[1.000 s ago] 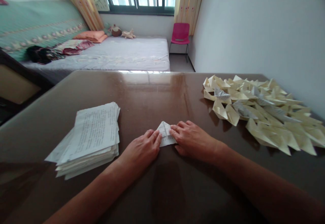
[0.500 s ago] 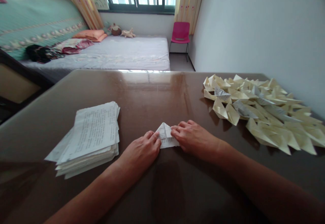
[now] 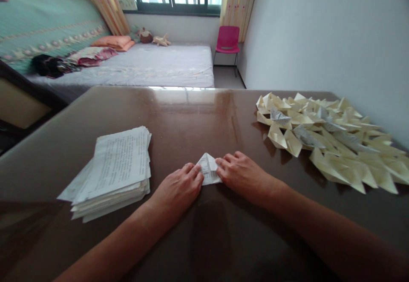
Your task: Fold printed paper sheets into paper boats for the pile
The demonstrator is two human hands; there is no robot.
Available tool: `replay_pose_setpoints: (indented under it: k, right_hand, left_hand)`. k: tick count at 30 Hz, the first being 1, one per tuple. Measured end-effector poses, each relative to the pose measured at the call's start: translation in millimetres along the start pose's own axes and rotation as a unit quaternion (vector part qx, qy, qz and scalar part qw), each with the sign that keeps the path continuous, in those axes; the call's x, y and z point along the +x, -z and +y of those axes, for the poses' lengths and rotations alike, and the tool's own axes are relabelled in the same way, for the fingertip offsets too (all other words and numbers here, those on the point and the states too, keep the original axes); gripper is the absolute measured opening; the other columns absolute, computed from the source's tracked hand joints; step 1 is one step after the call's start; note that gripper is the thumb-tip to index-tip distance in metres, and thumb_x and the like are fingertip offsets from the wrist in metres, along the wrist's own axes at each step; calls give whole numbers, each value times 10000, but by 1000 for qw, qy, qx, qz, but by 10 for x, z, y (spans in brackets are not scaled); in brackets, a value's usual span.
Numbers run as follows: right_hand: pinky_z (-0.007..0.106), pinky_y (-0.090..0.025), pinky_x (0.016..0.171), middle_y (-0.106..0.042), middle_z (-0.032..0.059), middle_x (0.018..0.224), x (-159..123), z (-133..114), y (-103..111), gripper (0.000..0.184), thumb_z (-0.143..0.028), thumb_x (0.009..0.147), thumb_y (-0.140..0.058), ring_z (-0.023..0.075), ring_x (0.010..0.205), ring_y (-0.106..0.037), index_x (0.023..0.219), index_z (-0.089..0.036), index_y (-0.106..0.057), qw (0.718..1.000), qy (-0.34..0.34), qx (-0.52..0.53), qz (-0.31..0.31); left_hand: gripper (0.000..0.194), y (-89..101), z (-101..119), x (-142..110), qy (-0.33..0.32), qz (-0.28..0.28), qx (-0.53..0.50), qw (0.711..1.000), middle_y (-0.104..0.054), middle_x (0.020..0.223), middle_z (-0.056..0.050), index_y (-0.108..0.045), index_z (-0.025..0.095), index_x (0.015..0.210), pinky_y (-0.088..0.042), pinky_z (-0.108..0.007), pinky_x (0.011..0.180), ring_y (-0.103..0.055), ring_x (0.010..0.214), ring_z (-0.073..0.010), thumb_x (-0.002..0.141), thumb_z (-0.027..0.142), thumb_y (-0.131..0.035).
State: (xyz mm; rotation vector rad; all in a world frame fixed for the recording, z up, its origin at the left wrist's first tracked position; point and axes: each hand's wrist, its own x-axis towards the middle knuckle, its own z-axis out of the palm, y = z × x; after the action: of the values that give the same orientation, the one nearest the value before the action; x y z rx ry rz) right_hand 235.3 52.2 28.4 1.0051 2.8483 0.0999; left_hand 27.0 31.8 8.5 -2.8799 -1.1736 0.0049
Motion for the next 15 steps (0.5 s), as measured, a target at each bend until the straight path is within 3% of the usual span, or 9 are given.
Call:
replay_pose_setpoints:
  k: [3,8,15]
  right_hand:
    - [343,-393,734,-661,110,1015,13,22,2,156,-180,908,-500,219,864,-590,963,-167,-645,1000,0,12,6]
    - [316,-358,742,-685,74,997,33,132,16,131,-191,873,-539,199,888,-587,972,-187,-625,997,-28,69,13]
    - [326,-332,769,-680,76,1022,30,189,12,120,-211,870,-533,213,982,-530,956,-186,-613,997,-9,71,21]
  left_hand:
    - [109,22,3,4,2,5,1,1000,-640,1091,-122,-611,134,940,-500,-358,885,-573,1050,-237,860,129,-538]
    - [286,-6,-16,43,15,36,-6,999,-631,1127,-123,-607,132,1004,-500,-389,895,-550,1081,-268,862,379,-596]
    - [205,-118,-21,85,1,99,-9,995,-646,1098,-93,-602,155,1059,-499,-365,862,-562,1058,-239,910,265,-512]
